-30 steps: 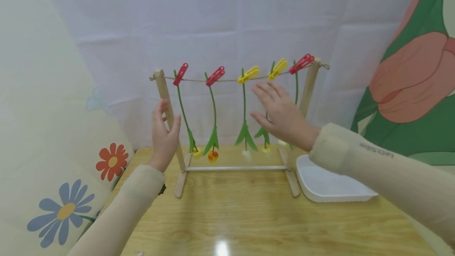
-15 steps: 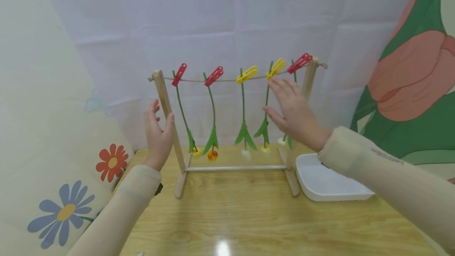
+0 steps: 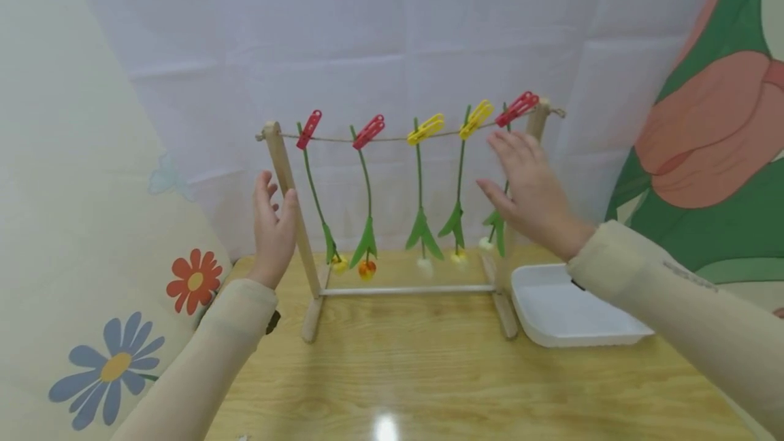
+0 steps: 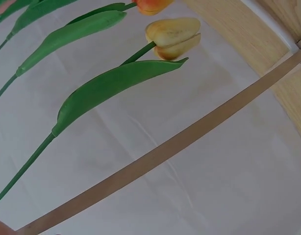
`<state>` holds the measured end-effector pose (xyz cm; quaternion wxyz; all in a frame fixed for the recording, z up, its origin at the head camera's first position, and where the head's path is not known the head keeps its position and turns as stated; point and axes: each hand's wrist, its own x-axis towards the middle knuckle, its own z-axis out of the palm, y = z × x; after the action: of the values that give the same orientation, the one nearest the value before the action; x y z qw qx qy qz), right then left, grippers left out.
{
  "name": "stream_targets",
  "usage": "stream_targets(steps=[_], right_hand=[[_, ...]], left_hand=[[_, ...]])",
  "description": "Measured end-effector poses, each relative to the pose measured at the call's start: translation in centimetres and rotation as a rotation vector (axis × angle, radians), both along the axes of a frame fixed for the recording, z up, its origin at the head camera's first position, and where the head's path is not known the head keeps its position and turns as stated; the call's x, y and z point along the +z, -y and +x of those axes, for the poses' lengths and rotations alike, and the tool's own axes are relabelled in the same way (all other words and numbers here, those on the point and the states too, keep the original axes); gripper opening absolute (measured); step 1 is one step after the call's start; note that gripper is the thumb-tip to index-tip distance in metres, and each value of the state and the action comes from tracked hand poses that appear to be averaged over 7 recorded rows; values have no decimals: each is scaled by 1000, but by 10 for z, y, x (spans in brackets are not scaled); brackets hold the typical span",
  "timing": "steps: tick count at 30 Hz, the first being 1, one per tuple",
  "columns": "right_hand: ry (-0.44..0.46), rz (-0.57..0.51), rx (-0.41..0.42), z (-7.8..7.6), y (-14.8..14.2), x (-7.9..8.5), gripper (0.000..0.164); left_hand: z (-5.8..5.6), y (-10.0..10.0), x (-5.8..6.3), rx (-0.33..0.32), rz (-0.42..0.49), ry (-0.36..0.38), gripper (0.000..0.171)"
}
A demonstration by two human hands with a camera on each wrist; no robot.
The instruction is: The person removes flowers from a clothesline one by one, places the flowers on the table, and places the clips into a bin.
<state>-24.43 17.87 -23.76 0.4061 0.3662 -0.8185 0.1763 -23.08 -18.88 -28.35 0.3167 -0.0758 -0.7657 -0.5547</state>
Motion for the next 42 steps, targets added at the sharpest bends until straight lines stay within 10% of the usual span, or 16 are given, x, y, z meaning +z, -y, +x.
stream_targets(steps=[10, 32, 42], right_hand=[[115, -100, -56, 2, -10, 1, 56], [264, -687, -153, -10, -18, -11, 41], [517, -815, -16, -29, -25, -15, 56]], left_hand=[[-4, 5, 5, -31, 28, 61, 63], [-15, 10, 4, -92, 95, 57, 56], [-26, 13, 2, -134, 92, 77, 56]])
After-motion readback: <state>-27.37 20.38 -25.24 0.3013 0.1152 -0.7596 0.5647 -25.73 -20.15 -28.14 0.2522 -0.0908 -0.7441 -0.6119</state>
